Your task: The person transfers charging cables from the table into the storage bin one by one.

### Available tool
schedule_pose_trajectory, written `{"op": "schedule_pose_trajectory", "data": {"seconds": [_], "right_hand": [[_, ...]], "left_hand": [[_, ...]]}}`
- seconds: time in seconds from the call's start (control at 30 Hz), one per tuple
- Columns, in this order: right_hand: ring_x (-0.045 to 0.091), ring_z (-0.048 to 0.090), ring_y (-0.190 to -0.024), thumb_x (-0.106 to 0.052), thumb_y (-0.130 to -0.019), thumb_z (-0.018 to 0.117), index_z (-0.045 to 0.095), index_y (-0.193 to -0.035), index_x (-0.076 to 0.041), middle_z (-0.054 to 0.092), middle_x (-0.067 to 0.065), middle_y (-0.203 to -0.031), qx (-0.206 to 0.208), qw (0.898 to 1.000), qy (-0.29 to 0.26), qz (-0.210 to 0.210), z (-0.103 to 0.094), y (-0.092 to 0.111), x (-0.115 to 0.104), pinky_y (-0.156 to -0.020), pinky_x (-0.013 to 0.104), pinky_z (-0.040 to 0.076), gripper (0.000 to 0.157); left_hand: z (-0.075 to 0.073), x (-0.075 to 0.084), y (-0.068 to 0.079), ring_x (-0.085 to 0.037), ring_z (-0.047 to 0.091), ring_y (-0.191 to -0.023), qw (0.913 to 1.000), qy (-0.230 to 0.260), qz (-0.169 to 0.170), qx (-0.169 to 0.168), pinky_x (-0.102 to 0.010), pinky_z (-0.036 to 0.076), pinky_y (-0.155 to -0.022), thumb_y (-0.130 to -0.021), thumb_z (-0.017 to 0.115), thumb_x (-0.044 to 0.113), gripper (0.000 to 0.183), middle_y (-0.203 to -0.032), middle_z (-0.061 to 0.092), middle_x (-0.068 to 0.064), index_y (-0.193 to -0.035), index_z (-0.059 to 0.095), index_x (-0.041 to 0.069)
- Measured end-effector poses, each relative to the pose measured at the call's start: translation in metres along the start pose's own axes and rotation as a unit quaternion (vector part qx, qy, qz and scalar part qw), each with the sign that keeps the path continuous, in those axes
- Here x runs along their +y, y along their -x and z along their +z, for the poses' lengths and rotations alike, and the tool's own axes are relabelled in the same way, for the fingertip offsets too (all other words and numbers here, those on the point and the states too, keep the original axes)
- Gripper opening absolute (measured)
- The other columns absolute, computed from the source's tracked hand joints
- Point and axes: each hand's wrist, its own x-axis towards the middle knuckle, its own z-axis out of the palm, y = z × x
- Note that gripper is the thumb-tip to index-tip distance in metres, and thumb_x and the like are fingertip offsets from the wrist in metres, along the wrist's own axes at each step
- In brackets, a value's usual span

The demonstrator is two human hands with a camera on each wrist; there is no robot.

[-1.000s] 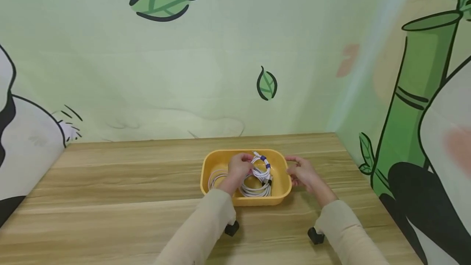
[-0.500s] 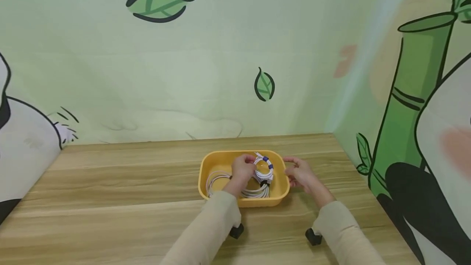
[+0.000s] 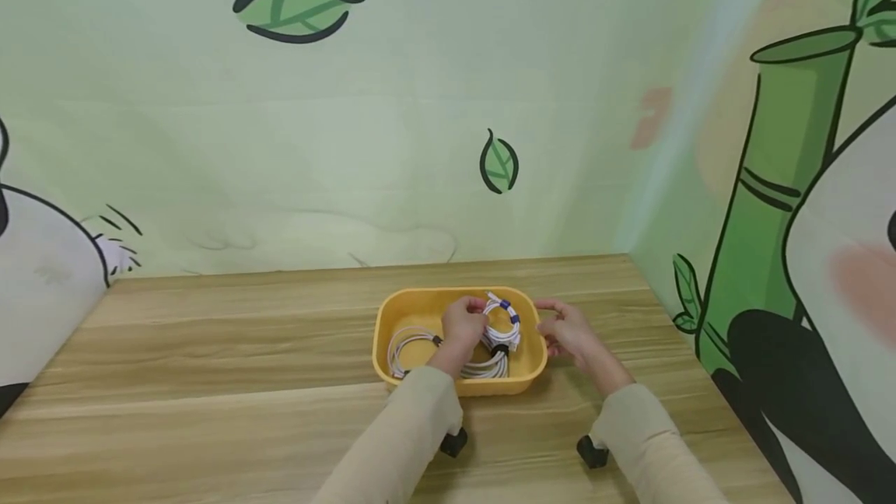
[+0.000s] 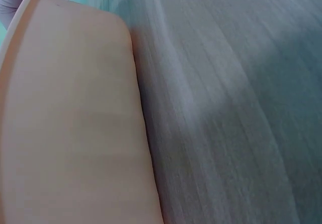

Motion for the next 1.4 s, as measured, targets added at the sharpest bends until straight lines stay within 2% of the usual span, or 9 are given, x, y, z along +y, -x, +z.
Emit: {"op": "schedule_pose_trajectory", "data": {"seconds": [0.47,0.9,1.07,1.4], "right_hand": [[0.007,0.046,-0.05,-0.001,-0.083,0.046,0.029,-0.134,-0.002,0.05,0.001,-0.072,-0.002,1.0,-0.013,-0.001,0.003,0.001,0.001,-0.048,0.02,0.044,0.053],[0.007,0.045,-0.05,-0.001,-0.083,0.046,0.029,-0.133,-0.001,0.049,0.0,-0.071,0.002,1.0,-0.016,-0.007,0.003,0.001,0.002,-0.046,0.019,0.042,0.053],[0.007,0.045,-0.049,-0.002,-0.083,0.046,0.029,-0.133,-0.002,0.049,-0.001,-0.069,0.003,1.0,-0.019,-0.004,0.001,0.001,0.002,-0.046,0.019,0.042,0.053],[0.007,0.046,-0.05,-0.001,-0.083,0.046,0.029,-0.133,-0.001,0.05,0.001,-0.073,0.007,1.0,-0.023,-0.004,0.002,0.002,0.0,-0.046,0.019,0.042,0.053]], "left_hand": [[0.004,-0.003,-0.003,-0.013,0.052,-0.066,0.9997,-0.024,-0.009,0.004,-0.021,0.044,-0.062,-0.069,0.059,-0.004,0.016,-0.073,0.062,-0.004,-0.079,0.066,0.006],[0.007,-0.004,-0.003,-0.013,0.052,-0.067,0.9982,-0.059,0.011,-0.001,-0.021,0.043,-0.061,-0.068,0.061,-0.003,0.015,-0.074,0.062,-0.003,-0.079,0.066,0.007],[0.008,-0.004,-0.003,-0.013,0.053,-0.069,0.9984,-0.054,0.01,-0.013,-0.021,0.044,-0.064,-0.07,0.061,-0.003,0.016,-0.075,0.061,-0.002,-0.081,0.067,0.007],[0.01,-0.005,-0.005,-0.011,0.053,-0.069,0.9981,-0.045,0.031,-0.027,-0.019,0.043,-0.062,-0.068,0.059,-0.004,0.018,-0.075,0.061,-0.002,-0.081,0.066,0.007]]}}
